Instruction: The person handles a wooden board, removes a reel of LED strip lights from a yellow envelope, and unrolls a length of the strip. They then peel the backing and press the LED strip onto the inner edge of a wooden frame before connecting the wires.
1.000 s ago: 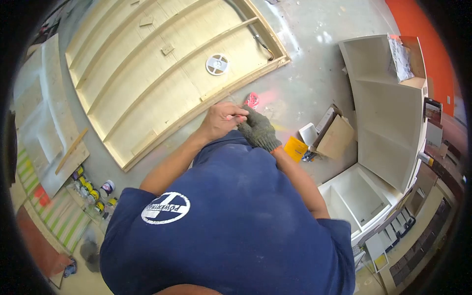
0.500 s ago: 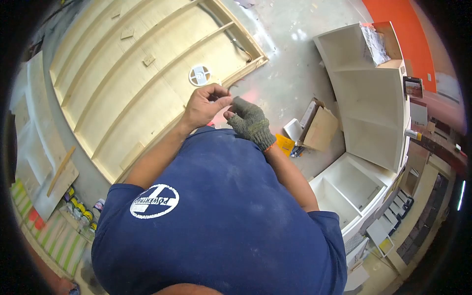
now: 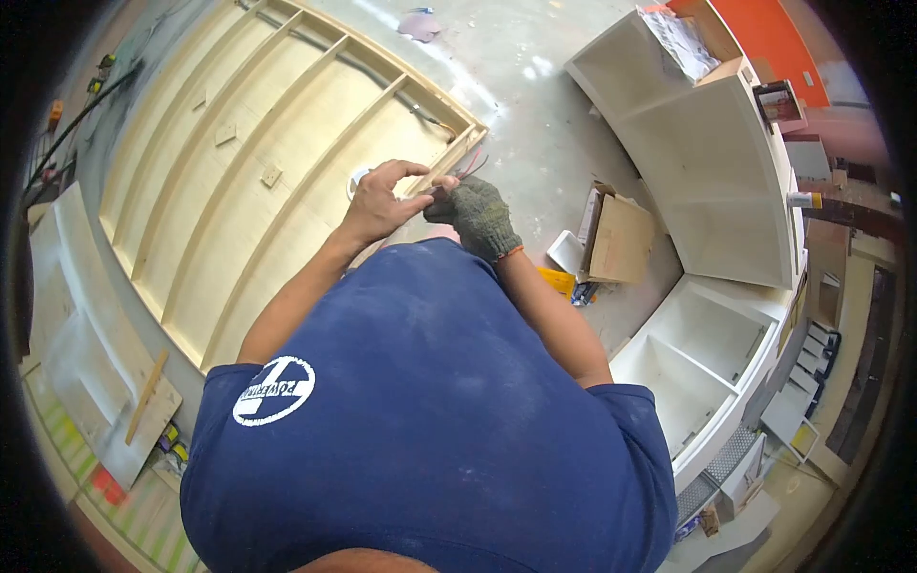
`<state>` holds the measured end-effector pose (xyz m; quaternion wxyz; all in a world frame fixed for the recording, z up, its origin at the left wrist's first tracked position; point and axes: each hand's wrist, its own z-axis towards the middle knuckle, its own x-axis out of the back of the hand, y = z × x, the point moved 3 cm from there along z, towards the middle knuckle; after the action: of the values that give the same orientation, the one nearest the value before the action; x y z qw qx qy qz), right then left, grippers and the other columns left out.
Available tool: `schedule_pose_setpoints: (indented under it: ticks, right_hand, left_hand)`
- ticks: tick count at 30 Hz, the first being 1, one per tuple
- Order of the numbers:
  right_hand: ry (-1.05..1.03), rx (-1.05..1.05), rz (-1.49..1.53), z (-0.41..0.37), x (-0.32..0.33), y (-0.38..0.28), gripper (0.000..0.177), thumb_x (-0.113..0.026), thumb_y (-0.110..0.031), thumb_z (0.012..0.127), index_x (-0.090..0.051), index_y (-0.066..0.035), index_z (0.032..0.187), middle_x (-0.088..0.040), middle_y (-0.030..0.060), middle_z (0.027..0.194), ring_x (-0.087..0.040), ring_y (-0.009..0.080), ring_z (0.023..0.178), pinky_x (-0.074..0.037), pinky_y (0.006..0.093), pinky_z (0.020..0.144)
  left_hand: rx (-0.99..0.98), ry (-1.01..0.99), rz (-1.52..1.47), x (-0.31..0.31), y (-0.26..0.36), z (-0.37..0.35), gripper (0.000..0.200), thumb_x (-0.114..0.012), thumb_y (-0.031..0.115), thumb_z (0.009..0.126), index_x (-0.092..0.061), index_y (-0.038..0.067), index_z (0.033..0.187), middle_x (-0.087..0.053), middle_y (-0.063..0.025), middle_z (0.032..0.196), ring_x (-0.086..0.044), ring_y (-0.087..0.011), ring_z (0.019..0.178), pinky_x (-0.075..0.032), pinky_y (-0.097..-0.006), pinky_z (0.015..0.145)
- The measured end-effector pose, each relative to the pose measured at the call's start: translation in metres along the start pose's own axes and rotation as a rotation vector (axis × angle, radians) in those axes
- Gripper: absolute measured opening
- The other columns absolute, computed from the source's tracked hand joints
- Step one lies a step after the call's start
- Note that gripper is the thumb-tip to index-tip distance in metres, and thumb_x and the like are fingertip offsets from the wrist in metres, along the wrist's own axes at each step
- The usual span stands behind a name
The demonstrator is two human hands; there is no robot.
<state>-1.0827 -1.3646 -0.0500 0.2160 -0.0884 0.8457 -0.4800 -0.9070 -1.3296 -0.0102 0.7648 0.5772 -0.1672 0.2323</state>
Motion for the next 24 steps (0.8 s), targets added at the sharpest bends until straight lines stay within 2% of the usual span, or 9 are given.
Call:
schedule_pose_setpoints:
  ticks: [2, 3, 9, 11, 12, 14, 15, 17, 24]
  right_hand:
    - [-0.101, -0.068, 0.348, 0.008, 0.006, 0.011, 0.035, -0.057, -0.032, 0.096, -0.060, 0.001, 0.106, -0.066, 0.0139, 0.092, -0.067, 0.0264, 0.083, -0.057, 0.0399, 0.076]
    - [-0.098, -0.070, 0.354, 0.006, 0.008, 0.010, 0.035, -0.057, -0.032, 0.096, -0.060, 0.001, 0.106, -0.066, 0.0139, 0.092, -0.067, 0.0264, 0.083, -0.057, 0.0399, 0.076]
    - [-0.122, -0.160, 0.346, 0.012, 0.031, 0.010, 0.028, -0.056, -0.029, 0.096, -0.060, -0.001, 0.100, -0.065, 0.0108, 0.093, -0.065, 0.0256, 0.084, -0.056, 0.0389, 0.076]
    - [-0.296, 0.446, -0.832, 0.017, 0.038, 0.005, 0.025, -0.057, -0.027, 0.095, -0.060, -0.002, 0.096, -0.065, 0.0096, 0.090, -0.065, 0.0241, 0.079, -0.055, 0.0372, 0.070]
    - [-0.292, 0.445, -0.827, 0.016, 0.040, 0.007, 0.025, -0.057, -0.027, 0.095, -0.060, -0.002, 0.096, -0.065, 0.0096, 0.090, -0.065, 0.0241, 0.079, -0.055, 0.0372, 0.070]
    - [-0.217, 0.187, -0.598, 0.016, 0.046, 0.012, 0.024, -0.058, -0.027, 0.094, -0.060, -0.003, 0.093, -0.064, 0.0077, 0.084, -0.064, 0.0205, 0.073, -0.052, 0.0352, 0.062]
    - [-0.216, 0.184, -0.593, 0.009, 0.037, 0.001, 0.024, -0.058, -0.027, 0.094, -0.060, -0.003, 0.093, -0.064, 0.0077, 0.084, -0.064, 0.0205, 0.073, -0.052, 0.0352, 0.062]
    - [-0.062, -0.234, 0.130, -0.003, 0.026, -0.008, 0.023, -0.058, -0.027, 0.094, -0.060, -0.003, 0.093, -0.061, 0.0060, 0.081, -0.062, 0.0182, 0.069, -0.049, 0.0346, 0.057]
    - [-0.057, -0.318, 0.279, -0.008, 0.023, -0.008, 0.022, -0.060, -0.026, 0.092, -0.059, -0.004, 0.091, -0.060, 0.0052, 0.079, -0.056, 0.0147, 0.063, -0.048, 0.0293, 0.056]
  left_hand:
    - [0.252, -0.180, -0.207, -0.006, -0.003, 0.002, 0.035, -0.075, 0.016, 0.077, -0.066, 0.004, 0.108, -0.072, -0.0125, 0.099, -0.069, -0.0215, 0.089, -0.051, -0.0318, 0.085]
    - [0.289, -0.226, -0.250, -0.007, 0.000, 0.005, 0.031, -0.074, 0.017, 0.079, -0.068, 0.004, 0.106, -0.072, -0.0117, 0.097, -0.069, -0.0201, 0.092, -0.052, -0.0313, 0.084]
    - [0.298, -0.278, -0.257, -0.024, -0.001, 0.010, 0.020, -0.071, 0.016, 0.083, -0.072, 0.003, 0.098, -0.073, -0.0093, 0.089, -0.070, -0.0165, 0.085, -0.053, -0.0294, 0.078]
    - [0.303, -0.277, -0.289, -0.022, 0.007, 0.012, 0.020, -0.071, 0.016, 0.083, -0.072, 0.002, 0.098, -0.073, -0.0091, 0.089, -0.070, -0.0162, 0.083, -0.053, -0.0286, 0.077]
    - [0.308, -0.270, -0.323, -0.022, 0.011, 0.013, 0.021, -0.071, 0.016, 0.083, -0.072, 0.002, 0.099, -0.073, -0.0088, 0.089, -0.070, -0.0159, 0.082, -0.053, -0.0278, 0.077]
    - [0.309, -0.273, -0.273, -0.029, -0.001, 0.010, 0.020, -0.071, 0.016, 0.083, -0.072, 0.003, 0.099, -0.074, -0.0087, 0.089, -0.070, -0.0160, 0.082, -0.053, -0.0281, 0.077]
    - [0.310, -0.270, -0.225, -0.029, -0.003, 0.009, 0.020, -0.070, 0.017, 0.084, -0.072, 0.004, 0.099, -0.074, -0.0085, 0.089, -0.070, -0.0161, 0.083, -0.052, -0.0284, 0.077]
    - [0.306, -0.279, -0.212, -0.029, 0.001, 0.009, 0.019, -0.070, 0.017, 0.084, -0.073, 0.005, 0.098, -0.073, -0.0085, 0.089, -0.069, -0.0161, 0.082, -0.052, -0.0293, 0.076]
    - [0.175, -0.200, -0.093, -0.028, 0.011, 0.011, 0.017, -0.067, 0.016, 0.082, -0.073, 0.005, 0.092, -0.071, -0.0102, 0.081, -0.066, -0.0200, 0.075, -0.049, -0.0317, 0.071]
